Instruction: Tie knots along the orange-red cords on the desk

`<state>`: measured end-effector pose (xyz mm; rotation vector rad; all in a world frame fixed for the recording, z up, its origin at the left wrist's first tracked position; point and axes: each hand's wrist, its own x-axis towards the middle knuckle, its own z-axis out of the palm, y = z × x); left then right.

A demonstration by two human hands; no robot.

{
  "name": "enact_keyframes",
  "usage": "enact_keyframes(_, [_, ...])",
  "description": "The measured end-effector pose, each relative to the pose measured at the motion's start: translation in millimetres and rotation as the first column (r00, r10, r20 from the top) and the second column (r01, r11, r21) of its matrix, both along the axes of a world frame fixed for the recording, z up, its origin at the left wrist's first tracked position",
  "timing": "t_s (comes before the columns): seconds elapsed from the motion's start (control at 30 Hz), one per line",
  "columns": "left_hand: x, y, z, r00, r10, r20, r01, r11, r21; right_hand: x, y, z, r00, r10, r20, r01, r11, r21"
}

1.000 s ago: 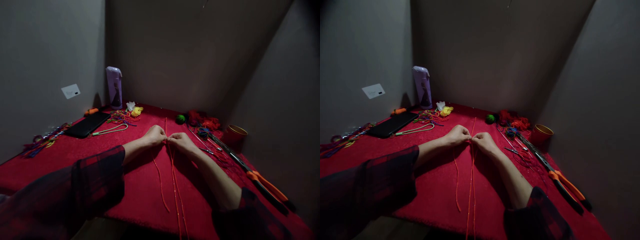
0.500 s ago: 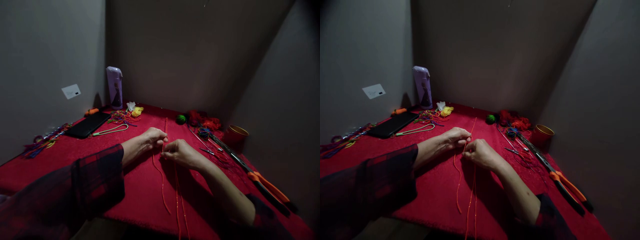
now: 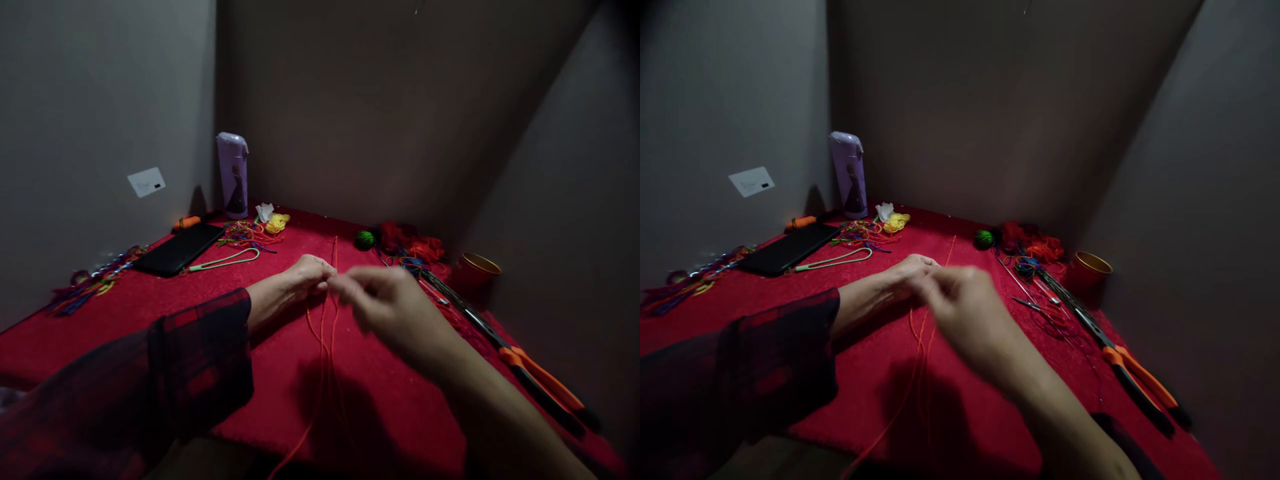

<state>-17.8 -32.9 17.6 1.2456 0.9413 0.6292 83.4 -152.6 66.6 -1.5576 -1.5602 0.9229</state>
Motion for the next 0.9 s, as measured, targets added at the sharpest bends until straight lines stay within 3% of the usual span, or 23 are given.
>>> enact_keyframes(0.03, [0, 0, -0.3, 1.000, -0.003, 0.003, 0.003, 1.000, 0.002, 5, 18, -2.1, 0.992, -0.124, 0.008, 0.123, 0.989, 0.078])
enact_keyframes(0.07, [0, 1, -0.7, 1.000, -0.007, 0.006, 0.007, 1.000, 0.002, 10, 34, -5.4, 0.982, -0.187, 0.003, 0.187, 0.980, 0.073])
enact_keyframes(0.1, [0, 2, -1.5, 1.000, -0.015, 0.010, 0.015, 1.000, 0.003, 14, 48, -9.9, 0.975, -0.221, -0.017, 0.220, 0.974, -0.048])
enact_keyframes(0.17, [0, 4, -3.6, 0.999, -0.032, 0.012, 0.032, 0.999, 0.024, 19, 66, -21.3, 0.962, -0.174, -0.212, 0.119, 0.962, -0.247])
enact_keyframes(0.23, [1, 5, -6.1, 0.999, -0.046, 0.000, 0.046, 0.997, 0.057, 21, 73, -33.4, 0.932, -0.097, -0.348, -0.013, 0.953, -0.301])
enact_keyframes(0.3, [2, 6, -8.4, 0.999, -0.051, -0.018, 0.052, 0.995, 0.081, 21, 75, -43.6, 0.935, -0.052, -0.350, -0.060, 0.951, -0.304])
enact_keyframes(0.4, [3, 6, -10.8, 0.999, -0.040, -0.034, 0.043, 0.994, 0.097, 23, 76, -54.3, 0.973, -0.069, -0.220, -0.002, 0.952, -0.307])
enact_keyframes(0.47, [2, 8, -12.7, 0.997, -0.041, -0.061, 0.049, 0.989, 0.137, 26, 79, -59.2, 0.992, -0.106, -0.062, 0.089, 0.968, -0.237])
enact_keyframes(0.57, [3, 13, -17.9, 0.983, -0.028, -0.180, 0.079, 0.955, 0.285, 30, 84, -63.9, 0.960, -0.154, 0.233, 0.176, 0.982, -0.075])
enact_keyframes(0.63, [4, 18, -22.3, 0.972, -0.003, -0.236, 0.092, 0.926, 0.365, 31, 86, -65.3, 0.934, -0.156, 0.322, 0.180, 0.983, -0.046])
enact_keyframes(0.73, [4, 20, -25.8, 0.962, 0.018, -0.271, 0.110, 0.887, 0.448, 30, 84, -65.7, 0.967, -0.158, 0.198, 0.184, 0.976, -0.120])
enact_keyframes(0.9, [-1, 12, -16.8, 0.883, 0.130, -0.451, 0.215, 0.741, 0.635, 27, 78, -64.9, 0.973, -0.182, -0.140, 0.146, 0.961, -0.236])
